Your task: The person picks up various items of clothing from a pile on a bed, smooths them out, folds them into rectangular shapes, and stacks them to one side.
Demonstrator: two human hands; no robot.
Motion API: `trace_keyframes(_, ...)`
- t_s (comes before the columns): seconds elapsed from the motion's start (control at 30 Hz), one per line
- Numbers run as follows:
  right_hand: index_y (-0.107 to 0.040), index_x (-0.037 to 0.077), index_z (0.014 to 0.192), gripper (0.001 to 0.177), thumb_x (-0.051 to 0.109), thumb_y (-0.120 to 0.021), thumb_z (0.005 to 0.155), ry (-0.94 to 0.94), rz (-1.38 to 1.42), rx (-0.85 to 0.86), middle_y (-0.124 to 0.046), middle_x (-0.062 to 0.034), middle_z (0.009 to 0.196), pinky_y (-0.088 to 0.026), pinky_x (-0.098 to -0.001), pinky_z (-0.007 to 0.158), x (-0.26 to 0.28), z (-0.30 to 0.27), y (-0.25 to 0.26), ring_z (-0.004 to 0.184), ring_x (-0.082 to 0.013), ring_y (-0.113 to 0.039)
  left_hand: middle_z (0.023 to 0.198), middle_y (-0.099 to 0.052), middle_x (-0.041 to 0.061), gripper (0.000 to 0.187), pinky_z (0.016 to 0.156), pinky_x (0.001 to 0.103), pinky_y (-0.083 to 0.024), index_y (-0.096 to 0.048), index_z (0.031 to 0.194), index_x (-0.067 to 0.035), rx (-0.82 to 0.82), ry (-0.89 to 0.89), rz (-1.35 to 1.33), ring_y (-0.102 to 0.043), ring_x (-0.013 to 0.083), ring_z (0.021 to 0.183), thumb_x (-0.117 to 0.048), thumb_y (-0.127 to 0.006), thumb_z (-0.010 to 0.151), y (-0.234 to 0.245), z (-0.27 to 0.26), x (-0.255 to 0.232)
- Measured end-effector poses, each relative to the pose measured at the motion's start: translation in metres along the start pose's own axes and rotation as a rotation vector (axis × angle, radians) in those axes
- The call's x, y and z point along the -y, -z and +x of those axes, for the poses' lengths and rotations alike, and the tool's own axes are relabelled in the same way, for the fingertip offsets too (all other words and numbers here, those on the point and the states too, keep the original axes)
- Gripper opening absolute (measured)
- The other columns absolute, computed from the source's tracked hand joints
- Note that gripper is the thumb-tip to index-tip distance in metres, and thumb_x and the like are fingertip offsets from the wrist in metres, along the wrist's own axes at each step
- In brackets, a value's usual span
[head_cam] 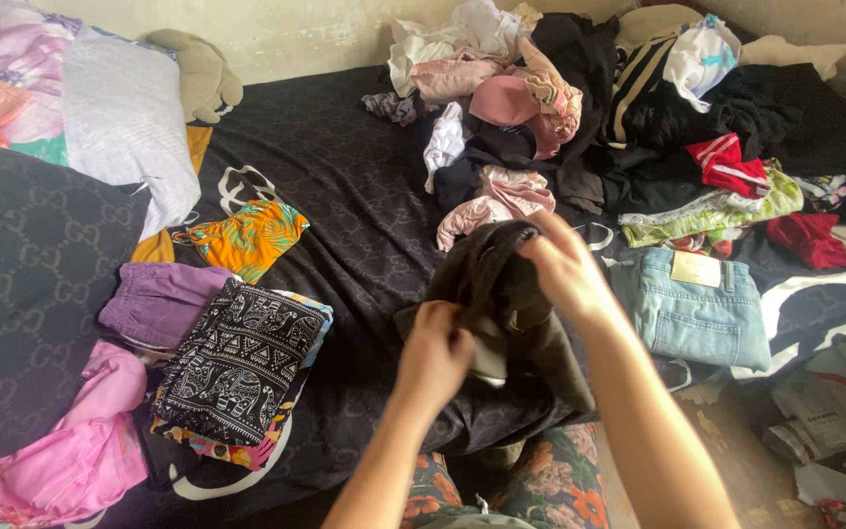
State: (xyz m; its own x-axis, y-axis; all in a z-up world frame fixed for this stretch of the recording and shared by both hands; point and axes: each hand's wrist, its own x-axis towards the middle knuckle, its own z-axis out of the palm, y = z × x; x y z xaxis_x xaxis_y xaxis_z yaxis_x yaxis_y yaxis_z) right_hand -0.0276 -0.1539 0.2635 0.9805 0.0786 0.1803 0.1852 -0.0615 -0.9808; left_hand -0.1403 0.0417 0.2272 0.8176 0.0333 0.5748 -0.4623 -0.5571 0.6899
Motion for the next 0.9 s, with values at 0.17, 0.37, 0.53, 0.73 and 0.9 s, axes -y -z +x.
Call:
trace_keyframes(0.17, -0.07, 0.008, 0.119, 0.042, 0.001, -0.057, 0.08, 0.136, -0.674, 0.012, -0.072, -0.0171, 0.109, -0.052, -0.0365, 0.092, 0.056, -0.003, 0.045, 0.105, -0.03, -0.068, 0.102, -0.067, 0.014, 0.022, 0.088, 0.042, -0.054, -0.066, 0.098, -0.005, -0.138, -0.061, 0.18, -0.067, 0.0359, 0.1, 0.003, -0.061, 0.078, 0.06, 0.055, 0.026)
trace_keyframes(0.37, -0.072, 0.007, 0.104, 0.035, -0.002, -0.064, 0.072, 0.501, -0.997, 0.038, -0.071, -0.0189, 0.106, -0.052, -0.0435, 0.09, 0.084, 0.033, 0.095, 0.104, -0.0389, -0.067, 0.114, -0.065, 0.011, 0.027, 0.09, 0.04, -0.054, -0.064, 0.103, -0.008, 0.025, -0.381, 0.217, -0.067, 0.0298, 0.107, 0.007, -0.056, 0.082, 0.117, 0.157, 0.016)
trace_keyframes(0.53, -0.066, 0.005, 0.104, 0.03, -0.007, -0.06, 0.077, 0.487, -0.887, 0.056, -0.066, -0.0166, 0.115, -0.053, -0.04, 0.09, 0.094, 0.042, 0.115, 0.103, -0.0338, -0.068, 0.111, -0.068, 0.007, 0.028, 0.089, 0.043, -0.054, -0.072, 0.102, -0.012, 0.157, -0.463, 0.467, -0.066, 0.0317, 0.106, 0.004, -0.058, 0.083, 0.123, 0.192, 0.006)
trace_keyframes(0.73, -0.082, 0.024, 0.109, 0.052, -0.007, -0.052, 0.08, 0.315, -1.179, 0.133, -0.059, -0.0049, 0.144, -0.052, -0.0418, 0.088, 0.105, 0.042, 0.113, 0.102, -0.0324, -0.066, 0.107, -0.07, 0.009, 0.015, 0.087, 0.042, -0.055, -0.074, 0.099, -0.011, 0.262, -0.394, 0.504, -0.069, 0.0314, 0.099, -0.011, -0.065, 0.087, 0.132, 0.21, 0.028)
trace_keyframes(0.9, -0.083, 0.02, 0.103, 0.039, 0.0, -0.056, 0.081, 0.481, -1.408, 0.115, -0.068, -0.0028, 0.131, -0.053, -0.0423, 0.1, 0.123, 0.075, 0.12, 0.119, -0.0285, -0.065, 0.103, -0.07, 0.014, 0.031, 0.077, 0.046, -0.054, -0.073, 0.098, -0.007, 0.065, -0.333, 0.579, -0.068, 0.0357, 0.092, -0.035, -0.076, 0.086, 0.144, 0.235, 0.021)
